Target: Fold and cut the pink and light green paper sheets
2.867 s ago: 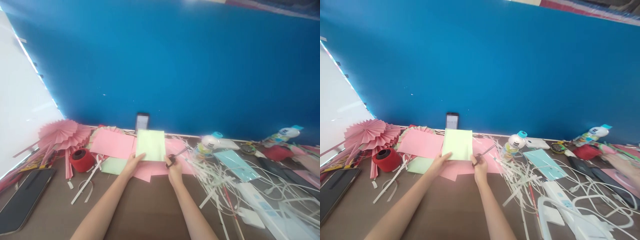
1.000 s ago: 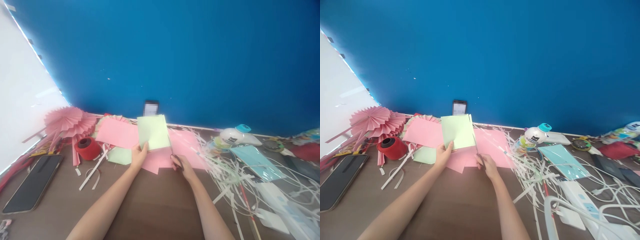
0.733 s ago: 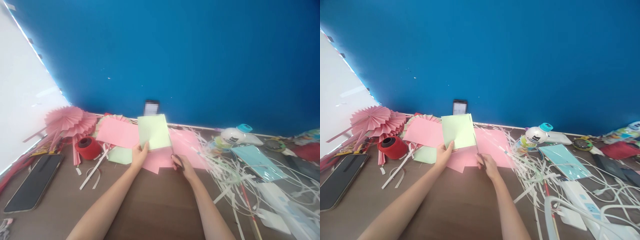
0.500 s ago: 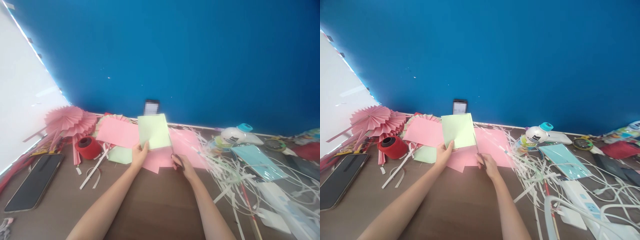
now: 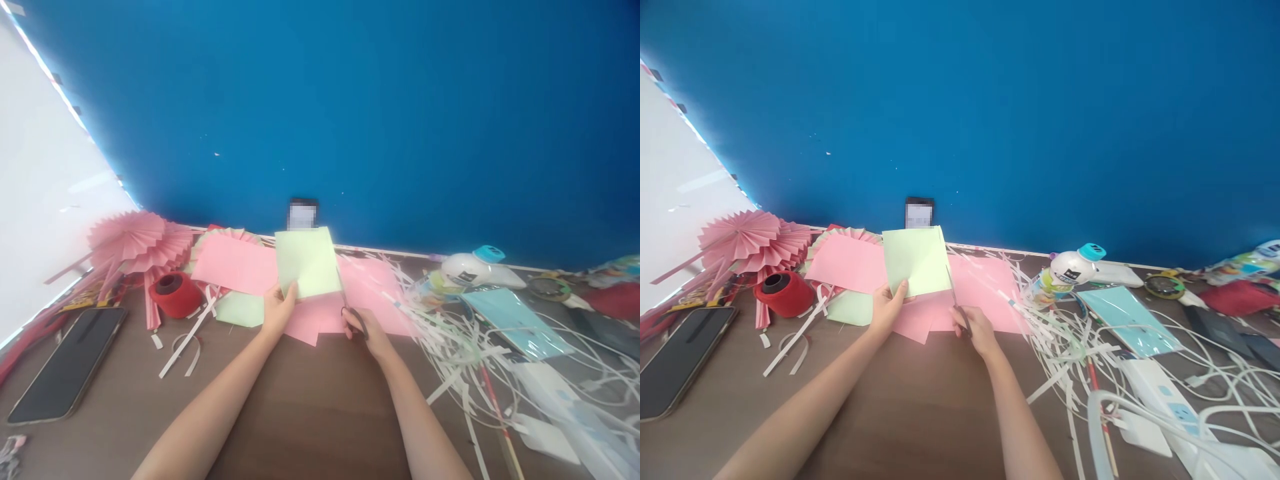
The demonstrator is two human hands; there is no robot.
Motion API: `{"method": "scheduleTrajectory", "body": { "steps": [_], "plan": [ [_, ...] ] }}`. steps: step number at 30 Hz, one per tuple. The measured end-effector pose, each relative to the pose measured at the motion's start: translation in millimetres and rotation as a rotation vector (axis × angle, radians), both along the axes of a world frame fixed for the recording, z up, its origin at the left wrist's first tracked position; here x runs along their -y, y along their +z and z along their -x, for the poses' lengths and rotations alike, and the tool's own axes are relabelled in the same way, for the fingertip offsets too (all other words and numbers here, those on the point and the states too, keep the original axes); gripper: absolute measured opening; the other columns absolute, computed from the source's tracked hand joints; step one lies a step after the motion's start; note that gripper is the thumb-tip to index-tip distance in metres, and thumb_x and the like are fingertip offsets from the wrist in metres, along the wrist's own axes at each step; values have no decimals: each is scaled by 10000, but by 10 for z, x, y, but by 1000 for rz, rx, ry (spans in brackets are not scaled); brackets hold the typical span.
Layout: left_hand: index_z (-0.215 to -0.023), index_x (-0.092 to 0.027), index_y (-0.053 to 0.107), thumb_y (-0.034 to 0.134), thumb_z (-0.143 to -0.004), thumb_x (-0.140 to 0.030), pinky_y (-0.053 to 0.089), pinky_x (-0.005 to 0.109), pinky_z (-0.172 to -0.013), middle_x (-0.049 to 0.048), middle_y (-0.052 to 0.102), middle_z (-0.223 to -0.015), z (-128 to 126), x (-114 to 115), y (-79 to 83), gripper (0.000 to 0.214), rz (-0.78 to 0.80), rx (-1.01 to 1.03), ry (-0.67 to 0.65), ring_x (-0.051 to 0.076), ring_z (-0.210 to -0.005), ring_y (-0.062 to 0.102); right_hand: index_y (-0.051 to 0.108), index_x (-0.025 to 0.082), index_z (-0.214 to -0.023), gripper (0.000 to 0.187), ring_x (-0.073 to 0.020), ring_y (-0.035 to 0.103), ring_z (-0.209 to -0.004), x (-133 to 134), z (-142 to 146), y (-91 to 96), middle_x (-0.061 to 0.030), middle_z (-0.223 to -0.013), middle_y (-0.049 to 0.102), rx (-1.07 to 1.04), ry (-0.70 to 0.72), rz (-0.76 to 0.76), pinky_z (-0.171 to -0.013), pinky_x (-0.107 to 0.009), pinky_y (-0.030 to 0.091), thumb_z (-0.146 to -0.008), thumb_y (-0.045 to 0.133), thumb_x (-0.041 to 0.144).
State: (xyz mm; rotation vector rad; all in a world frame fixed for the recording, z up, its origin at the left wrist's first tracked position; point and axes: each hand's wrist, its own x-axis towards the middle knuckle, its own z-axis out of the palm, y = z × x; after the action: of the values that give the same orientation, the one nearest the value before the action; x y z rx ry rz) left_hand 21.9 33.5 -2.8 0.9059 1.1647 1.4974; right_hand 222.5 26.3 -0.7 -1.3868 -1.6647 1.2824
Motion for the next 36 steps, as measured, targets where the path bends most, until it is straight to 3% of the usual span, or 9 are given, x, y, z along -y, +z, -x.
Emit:
{"method": "scheduleTrajectory", "body": {
  "steps": [14, 36],
  "plan": [
    [-750, -123, 621, 574, -706, -408, 531, 264, -588, 32, 625, -725, -2, 7, 1, 292, -22, -17, -12, 175, -679, 612, 517, 166, -545, 410, -120, 472, -462, -6, 4, -10, 19, -441, 499, -9, -10, 10, -511, -247, 333, -777, 470, 501],
    [-784, -113, 628, 573, -707, -397, 529, 265, -598, 44, 628, -755, -3, -12, -23, 300, -45, -16, 6, 183, -732, 606, 466, 178, -485, 460, -128, 471, -497, -9, -11, -6, 9, -447, 500, 110, -18, -1, -584, -263, 353, -785, 421, 523]
  ]
}}
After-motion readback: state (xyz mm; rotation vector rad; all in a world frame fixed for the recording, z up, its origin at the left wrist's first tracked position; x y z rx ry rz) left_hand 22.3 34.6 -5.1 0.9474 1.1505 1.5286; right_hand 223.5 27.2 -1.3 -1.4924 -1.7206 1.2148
